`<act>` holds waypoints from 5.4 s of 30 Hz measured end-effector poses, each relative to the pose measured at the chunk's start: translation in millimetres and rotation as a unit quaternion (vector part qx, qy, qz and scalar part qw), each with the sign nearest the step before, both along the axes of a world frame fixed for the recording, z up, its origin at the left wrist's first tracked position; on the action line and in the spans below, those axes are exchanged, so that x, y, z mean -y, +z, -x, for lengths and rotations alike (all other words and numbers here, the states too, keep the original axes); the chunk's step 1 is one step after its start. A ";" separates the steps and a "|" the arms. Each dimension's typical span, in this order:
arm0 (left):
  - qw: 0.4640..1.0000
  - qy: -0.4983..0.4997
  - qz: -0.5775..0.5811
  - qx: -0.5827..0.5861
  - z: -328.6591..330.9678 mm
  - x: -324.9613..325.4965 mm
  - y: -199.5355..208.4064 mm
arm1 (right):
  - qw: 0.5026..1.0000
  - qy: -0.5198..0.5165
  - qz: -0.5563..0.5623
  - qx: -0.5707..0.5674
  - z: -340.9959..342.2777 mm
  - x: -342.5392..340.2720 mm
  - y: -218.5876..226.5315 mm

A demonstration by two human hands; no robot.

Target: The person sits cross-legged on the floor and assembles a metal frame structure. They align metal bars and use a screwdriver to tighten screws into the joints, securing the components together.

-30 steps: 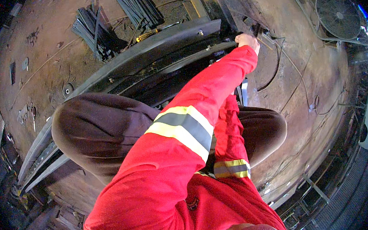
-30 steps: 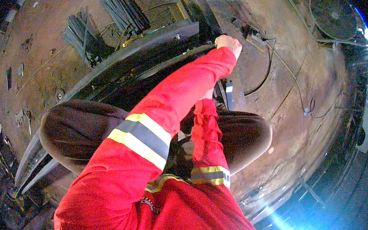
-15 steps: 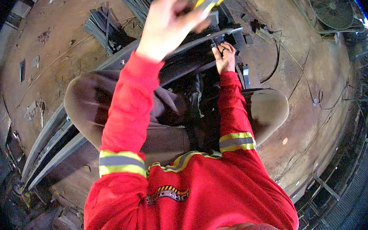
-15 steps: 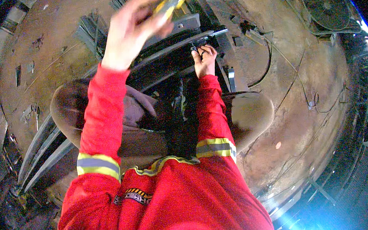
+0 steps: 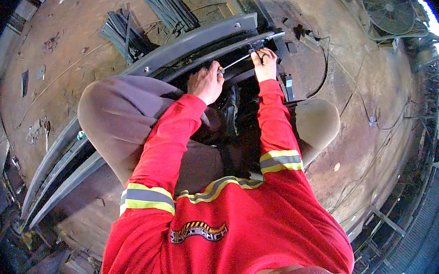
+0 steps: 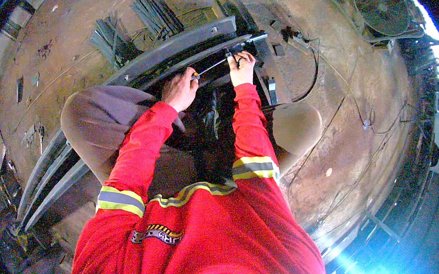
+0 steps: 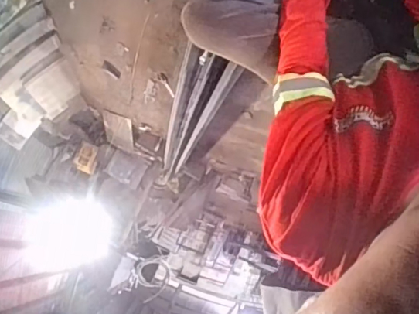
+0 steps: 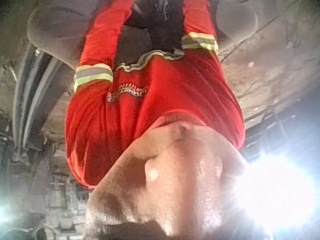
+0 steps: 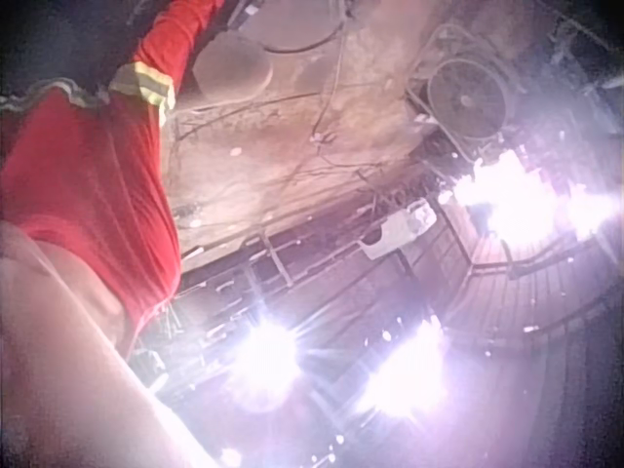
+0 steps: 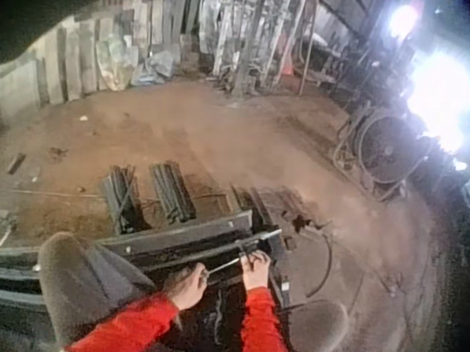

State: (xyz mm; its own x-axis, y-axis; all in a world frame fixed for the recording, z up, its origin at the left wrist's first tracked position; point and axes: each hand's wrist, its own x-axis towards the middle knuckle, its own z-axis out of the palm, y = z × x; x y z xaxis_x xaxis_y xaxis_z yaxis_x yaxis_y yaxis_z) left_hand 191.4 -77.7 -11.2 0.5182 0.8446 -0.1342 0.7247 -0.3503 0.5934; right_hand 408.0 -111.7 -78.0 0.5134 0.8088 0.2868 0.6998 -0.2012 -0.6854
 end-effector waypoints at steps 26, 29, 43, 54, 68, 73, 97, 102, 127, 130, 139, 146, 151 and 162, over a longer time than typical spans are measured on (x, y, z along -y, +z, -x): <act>0.999 -0.007 -0.037 0.007 2.8 -0.7 -4.0 | 1.000 0.007 0.010 0.003 -0.5 -0.6 2.2; 1.000 0.000 -0.025 0.006 1.0 -1.0 -6.5 | 1.000 0.003 0.003 -0.002 0.9 -0.2 2.3; 0.996 -0.012 -0.067 0.052 -4.3 0.8 -12.4 | 1.000 0.002 0.003 0.020 2.2 -1.6 2.3; 0.968 -0.028 -0.040 0.247 -8.2 -11.5 60.5 | 1.000 -0.014 0.008 0.006 7.8 4.7 9.6; 0.926 -0.181 -0.323 0.069 -280.2 -66.4 11.8 | 0.961 0.031 -0.090 -0.259 10.7 -2.8 -16.2; 0.973 -0.173 -0.111 -0.103 -321.4 -66.1 -42.2 | 0.978 0.021 -0.056 -0.198 -3.1 16.1 -7.7; 0.854 -0.169 -0.069 0.487 -121.8 -101.3 204.8 | 0.998 0.020 -0.040 0.047 -2.0 3.3 -5.8; 0.931 -0.148 0.143 0.301 3.5 -72.8 115.6 | 0.998 0.022 -0.036 0.038 5.7 -2.3 4.0; 0.996 -0.034 -0.077 0.024 11.4 -1.3 9.7 | 1.000 0.007 0.016 0.022 3.0 -1.6 5.4; 0.997 -0.032 -0.071 0.020 11.5 -1.1 8.5 | 1.000 0.001 0.019 0.008 3.9 0.3 6.4; 0.995 -0.037 -0.092 0.017 11.8 0.8 4.1 | 0.999 -0.011 0.016 0.034 -0.2 -0.6 -0.5; 0.996 -0.025 -0.072 0.053 10.7 1.8 -6.1 | 0.999 -0.001 0.032 0.030 1.2 -0.2 2.5; 0.995 -0.012 -0.080 0.066 9.0 1.6 -4.0 | 1.000 -0.007 0.010 0.012 2.8 -2.3 4.3; 0.987 0.019 -0.103 0.125 -6.9 2.0 -8.7 | 1.000 0.000 0.011 0.019 2.3 -0.3 4.1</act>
